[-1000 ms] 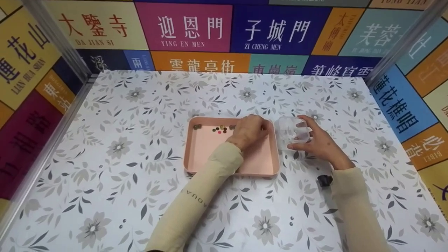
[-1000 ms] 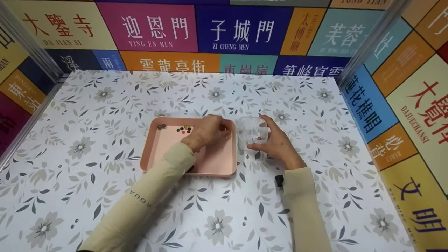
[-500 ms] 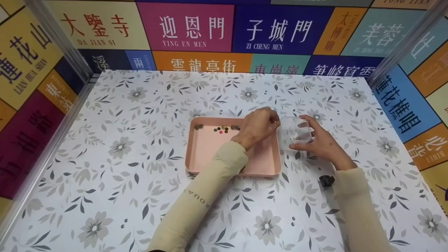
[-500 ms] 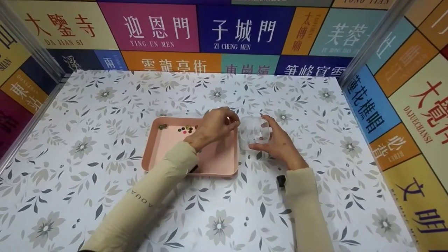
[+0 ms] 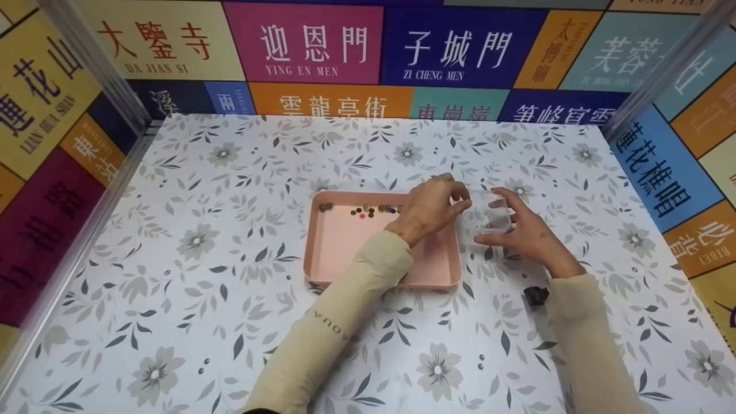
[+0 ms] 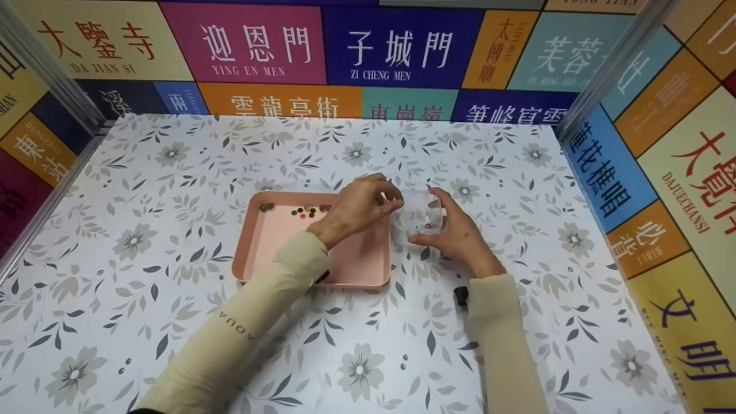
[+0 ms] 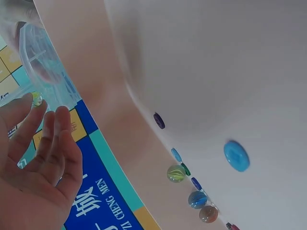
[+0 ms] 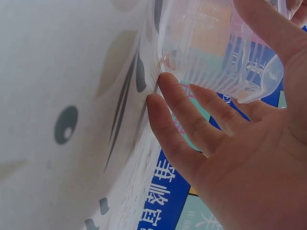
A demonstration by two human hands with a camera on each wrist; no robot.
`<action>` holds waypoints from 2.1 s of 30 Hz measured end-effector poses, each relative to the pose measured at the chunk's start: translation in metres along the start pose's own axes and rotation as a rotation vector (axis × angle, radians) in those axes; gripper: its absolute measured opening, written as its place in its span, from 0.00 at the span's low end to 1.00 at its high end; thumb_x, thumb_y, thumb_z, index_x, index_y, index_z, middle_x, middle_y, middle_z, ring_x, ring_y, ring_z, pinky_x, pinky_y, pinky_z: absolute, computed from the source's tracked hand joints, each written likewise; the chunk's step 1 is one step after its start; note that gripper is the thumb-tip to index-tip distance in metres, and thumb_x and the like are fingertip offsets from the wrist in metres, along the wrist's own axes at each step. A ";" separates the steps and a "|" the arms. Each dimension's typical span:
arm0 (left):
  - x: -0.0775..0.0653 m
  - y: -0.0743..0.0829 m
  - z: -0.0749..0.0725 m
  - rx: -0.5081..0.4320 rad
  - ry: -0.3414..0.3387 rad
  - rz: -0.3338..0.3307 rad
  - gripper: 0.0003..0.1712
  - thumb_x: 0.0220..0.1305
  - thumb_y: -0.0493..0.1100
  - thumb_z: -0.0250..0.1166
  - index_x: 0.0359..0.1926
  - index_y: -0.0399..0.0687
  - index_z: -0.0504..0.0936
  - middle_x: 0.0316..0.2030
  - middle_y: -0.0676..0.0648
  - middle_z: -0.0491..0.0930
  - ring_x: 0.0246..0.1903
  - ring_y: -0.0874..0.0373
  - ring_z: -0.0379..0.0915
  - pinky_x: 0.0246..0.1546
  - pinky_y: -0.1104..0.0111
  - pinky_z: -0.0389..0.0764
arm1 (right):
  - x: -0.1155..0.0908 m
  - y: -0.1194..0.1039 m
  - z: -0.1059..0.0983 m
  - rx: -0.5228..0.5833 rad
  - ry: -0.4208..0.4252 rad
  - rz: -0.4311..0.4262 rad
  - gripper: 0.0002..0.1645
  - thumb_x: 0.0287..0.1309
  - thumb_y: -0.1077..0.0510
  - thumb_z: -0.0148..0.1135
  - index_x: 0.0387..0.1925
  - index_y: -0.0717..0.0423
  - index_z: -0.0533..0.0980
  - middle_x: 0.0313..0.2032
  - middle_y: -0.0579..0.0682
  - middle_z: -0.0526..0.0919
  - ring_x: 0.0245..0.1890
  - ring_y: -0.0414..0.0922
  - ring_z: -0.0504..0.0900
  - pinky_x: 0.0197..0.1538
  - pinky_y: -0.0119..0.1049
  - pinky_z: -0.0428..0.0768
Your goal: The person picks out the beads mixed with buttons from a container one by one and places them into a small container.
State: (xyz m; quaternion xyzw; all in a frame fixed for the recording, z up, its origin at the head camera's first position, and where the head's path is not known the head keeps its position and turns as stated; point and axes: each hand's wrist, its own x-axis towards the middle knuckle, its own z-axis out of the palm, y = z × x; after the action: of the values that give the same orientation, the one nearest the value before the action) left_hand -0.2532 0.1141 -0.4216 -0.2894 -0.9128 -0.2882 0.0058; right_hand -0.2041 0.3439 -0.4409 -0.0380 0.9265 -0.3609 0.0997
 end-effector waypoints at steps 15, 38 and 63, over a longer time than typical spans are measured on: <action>0.002 0.002 0.003 0.051 -0.065 -0.017 0.15 0.73 0.55 0.65 0.53 0.58 0.90 0.47 0.52 0.80 0.43 0.58 0.81 0.46 0.66 0.81 | 0.000 0.000 -0.001 -0.006 0.006 0.012 0.69 0.49 0.36 0.80 0.82 0.38 0.48 0.74 0.59 0.66 0.59 0.62 0.79 0.44 0.40 0.80; -0.003 -0.012 -0.011 0.021 0.098 -0.118 0.08 0.71 0.44 0.65 0.46 0.54 0.89 0.40 0.53 0.87 0.40 0.59 0.85 0.43 0.65 0.84 | 0.000 0.000 0.000 0.024 -0.013 0.004 0.68 0.50 0.38 0.80 0.82 0.39 0.47 0.74 0.60 0.65 0.56 0.62 0.79 0.39 0.39 0.82; -0.009 -0.030 -0.019 0.401 0.073 -0.300 0.08 0.65 0.38 0.65 0.34 0.51 0.90 0.36 0.47 0.91 0.37 0.52 0.89 0.38 0.57 0.88 | 0.000 0.000 0.000 -0.001 -0.011 0.024 0.69 0.49 0.36 0.81 0.82 0.37 0.47 0.76 0.59 0.64 0.62 0.64 0.77 0.44 0.39 0.80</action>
State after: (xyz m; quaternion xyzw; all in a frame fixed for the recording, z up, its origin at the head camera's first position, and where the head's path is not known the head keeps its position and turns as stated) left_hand -0.2651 0.0795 -0.4233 -0.1330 -0.9836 -0.1092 0.0534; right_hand -0.2039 0.3443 -0.4409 -0.0287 0.9265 -0.3590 0.1092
